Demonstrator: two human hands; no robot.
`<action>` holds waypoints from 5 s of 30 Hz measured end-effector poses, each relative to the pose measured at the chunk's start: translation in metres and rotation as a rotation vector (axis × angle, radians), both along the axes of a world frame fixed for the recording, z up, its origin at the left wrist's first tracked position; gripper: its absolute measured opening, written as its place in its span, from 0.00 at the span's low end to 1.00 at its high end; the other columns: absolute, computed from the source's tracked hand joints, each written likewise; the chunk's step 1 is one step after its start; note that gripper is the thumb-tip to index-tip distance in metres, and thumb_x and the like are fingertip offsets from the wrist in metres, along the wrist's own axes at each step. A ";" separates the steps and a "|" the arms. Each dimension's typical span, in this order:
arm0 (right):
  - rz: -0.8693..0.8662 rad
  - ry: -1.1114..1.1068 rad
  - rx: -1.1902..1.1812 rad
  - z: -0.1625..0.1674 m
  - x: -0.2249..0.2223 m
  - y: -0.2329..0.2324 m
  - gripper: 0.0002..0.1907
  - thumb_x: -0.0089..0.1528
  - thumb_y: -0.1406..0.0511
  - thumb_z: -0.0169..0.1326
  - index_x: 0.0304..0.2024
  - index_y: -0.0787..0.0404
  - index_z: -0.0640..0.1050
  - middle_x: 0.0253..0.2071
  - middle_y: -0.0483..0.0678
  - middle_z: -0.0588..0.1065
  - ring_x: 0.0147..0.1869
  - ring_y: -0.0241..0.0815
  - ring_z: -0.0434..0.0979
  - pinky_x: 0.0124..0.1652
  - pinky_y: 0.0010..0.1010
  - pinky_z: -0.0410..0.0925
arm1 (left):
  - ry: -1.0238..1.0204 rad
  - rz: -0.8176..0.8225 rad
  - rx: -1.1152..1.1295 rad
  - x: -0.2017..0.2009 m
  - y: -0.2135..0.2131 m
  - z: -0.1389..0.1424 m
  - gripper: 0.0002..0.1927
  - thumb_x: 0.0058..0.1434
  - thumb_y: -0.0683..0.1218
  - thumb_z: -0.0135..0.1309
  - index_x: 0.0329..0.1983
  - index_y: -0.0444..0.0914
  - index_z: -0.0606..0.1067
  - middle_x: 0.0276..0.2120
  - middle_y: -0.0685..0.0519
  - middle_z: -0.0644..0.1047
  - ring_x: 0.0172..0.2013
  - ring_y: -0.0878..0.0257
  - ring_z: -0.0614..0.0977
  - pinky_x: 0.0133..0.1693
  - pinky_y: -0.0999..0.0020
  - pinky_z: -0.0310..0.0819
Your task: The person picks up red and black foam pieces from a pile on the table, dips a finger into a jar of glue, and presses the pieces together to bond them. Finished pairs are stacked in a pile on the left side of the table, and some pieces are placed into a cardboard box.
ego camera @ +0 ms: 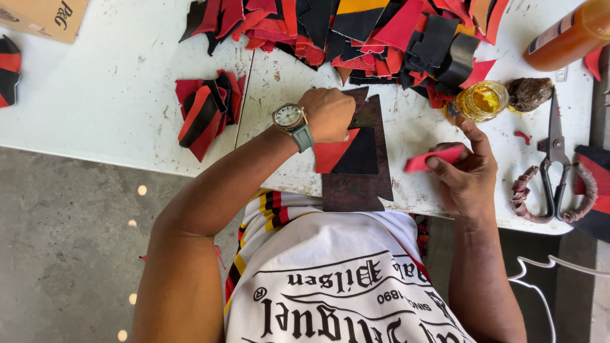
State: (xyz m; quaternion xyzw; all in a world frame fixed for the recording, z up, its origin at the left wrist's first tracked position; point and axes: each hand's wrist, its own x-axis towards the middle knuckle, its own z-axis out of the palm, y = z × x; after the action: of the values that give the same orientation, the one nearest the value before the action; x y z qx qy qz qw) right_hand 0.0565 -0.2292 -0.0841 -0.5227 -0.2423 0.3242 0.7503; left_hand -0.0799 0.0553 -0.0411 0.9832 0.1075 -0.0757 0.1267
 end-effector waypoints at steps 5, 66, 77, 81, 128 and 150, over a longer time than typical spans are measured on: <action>0.011 0.050 0.015 0.025 -0.010 0.012 0.47 0.55 0.78 0.64 0.75 0.61 0.61 0.52 0.51 0.77 0.54 0.40 0.81 0.50 0.35 0.77 | -0.316 -0.086 -0.239 0.002 -0.011 0.019 0.17 0.57 0.52 0.68 0.37 0.34 0.79 0.32 0.44 0.83 0.34 0.53 0.87 0.35 0.58 0.80; -0.022 -0.632 -0.670 0.047 -0.042 0.043 0.33 0.59 0.72 0.64 0.66 0.67 0.69 0.34 0.53 0.82 0.38 0.37 0.84 0.40 0.27 0.76 | 0.024 -0.193 -0.201 0.106 0.008 -0.033 0.12 0.48 0.46 0.71 0.29 0.34 0.83 0.26 0.46 0.82 0.30 0.54 0.85 0.34 0.59 0.80; -0.028 -0.670 -0.694 0.049 -0.044 0.046 0.32 0.59 0.71 0.65 0.65 0.66 0.70 0.35 0.52 0.82 0.38 0.37 0.85 0.40 0.27 0.77 | 0.046 -0.256 -0.073 0.113 0.008 -0.039 0.14 0.48 0.46 0.72 0.27 0.31 0.81 0.23 0.43 0.80 0.28 0.53 0.84 0.30 0.60 0.80; -0.035 -0.699 -0.698 0.049 -0.046 0.046 0.32 0.59 0.71 0.65 0.65 0.66 0.71 0.35 0.52 0.82 0.37 0.37 0.84 0.39 0.27 0.76 | 0.036 -0.238 -0.045 0.114 0.007 -0.043 0.13 0.48 0.45 0.71 0.26 0.31 0.81 0.23 0.43 0.79 0.27 0.52 0.84 0.28 0.60 0.81; 0.227 -0.547 -0.368 0.060 0.010 -0.002 0.39 0.57 0.81 0.62 0.70 0.69 0.66 0.42 0.50 0.78 0.47 0.35 0.78 0.48 0.25 0.71 | -0.121 0.254 -1.409 -0.054 -0.163 -0.039 0.16 0.64 0.51 0.58 0.39 0.32 0.81 0.33 0.50 0.85 0.32 0.69 0.86 0.32 0.73 0.80; -0.005 -0.531 -0.381 0.049 -0.020 0.022 0.35 0.60 0.79 0.62 0.68 0.66 0.66 0.49 0.49 0.74 0.48 0.35 0.79 0.44 0.25 0.76 | -0.546 -0.068 -0.410 0.045 -0.007 -0.005 0.05 0.57 0.41 0.61 0.29 0.36 0.76 0.25 0.50 0.81 0.29 0.53 0.84 0.32 0.55 0.76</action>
State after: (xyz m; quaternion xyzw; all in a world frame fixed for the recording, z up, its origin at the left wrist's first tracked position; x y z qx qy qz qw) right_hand 0.0366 -0.2074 -0.0353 -0.7206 -0.3634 0.2142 0.5502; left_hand -0.0348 0.0481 -0.0459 0.9243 0.0191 0.1662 0.3431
